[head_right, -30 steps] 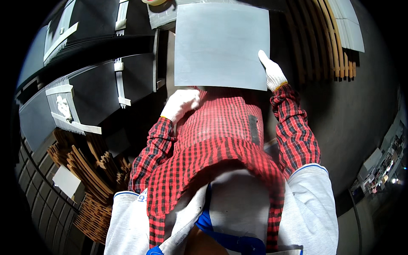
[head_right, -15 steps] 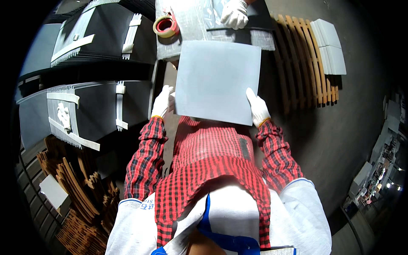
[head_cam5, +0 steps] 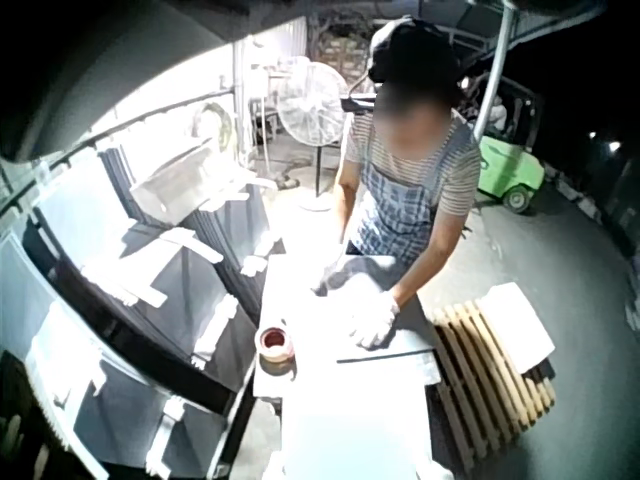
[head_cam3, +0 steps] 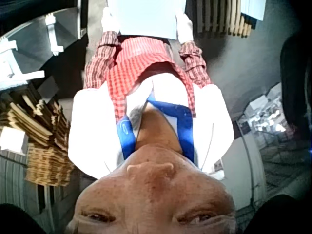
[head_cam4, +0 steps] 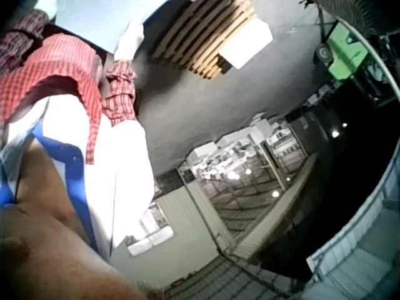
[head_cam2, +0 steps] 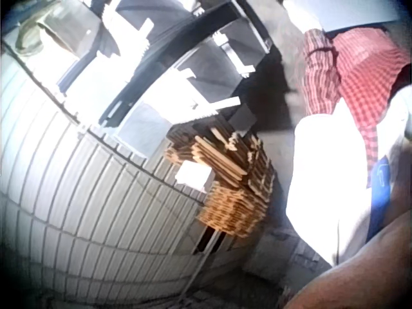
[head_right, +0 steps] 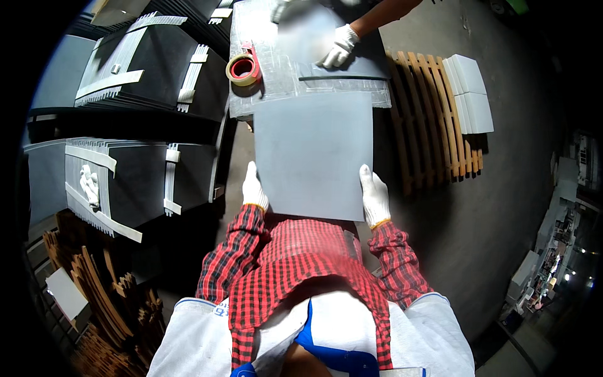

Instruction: The person picks up gray rectangular panels and places them into a cardboard box. They insert a wooden spacer and then use a tape dispenser to seal the box. The person works alongside another worker in a warehouse setting.

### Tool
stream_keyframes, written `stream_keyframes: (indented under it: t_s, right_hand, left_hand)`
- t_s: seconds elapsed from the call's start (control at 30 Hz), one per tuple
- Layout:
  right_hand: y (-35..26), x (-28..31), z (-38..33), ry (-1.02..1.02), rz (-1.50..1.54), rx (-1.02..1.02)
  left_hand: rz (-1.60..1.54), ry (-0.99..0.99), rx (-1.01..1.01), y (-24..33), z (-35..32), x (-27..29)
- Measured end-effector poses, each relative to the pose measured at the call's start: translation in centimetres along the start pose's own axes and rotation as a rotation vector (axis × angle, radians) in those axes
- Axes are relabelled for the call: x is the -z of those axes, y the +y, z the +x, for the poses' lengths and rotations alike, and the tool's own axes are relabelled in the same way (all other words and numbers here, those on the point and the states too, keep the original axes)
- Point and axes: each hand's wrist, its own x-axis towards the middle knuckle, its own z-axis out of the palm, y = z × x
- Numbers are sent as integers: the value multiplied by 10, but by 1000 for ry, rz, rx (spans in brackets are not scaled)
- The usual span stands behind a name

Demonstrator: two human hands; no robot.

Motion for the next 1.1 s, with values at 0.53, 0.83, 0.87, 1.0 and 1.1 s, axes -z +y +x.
stream_keyframes:
  t_s: [0.53,0.83,0.87,1.0,1.1]
  right_hand:
    - [-25,1,-11,37,-226,186]
    - [-122,9,-85,-422,-539,874]
    - [-141,8,-97,-519,-601,954]
    - [-146,44,-86,-497,-785,1240]
    - [-152,84,-74,-434,-833,1384]
  left_hand:
    - [-247,340,-179,-25,-43,5]
    - [-689,-505,-606,-45,9,-22]
    - [-693,-1333,-597,-68,61,24]
    - [-605,-897,-618,-62,2,-72]
    - [-536,-816,-620,-59,9,-113]
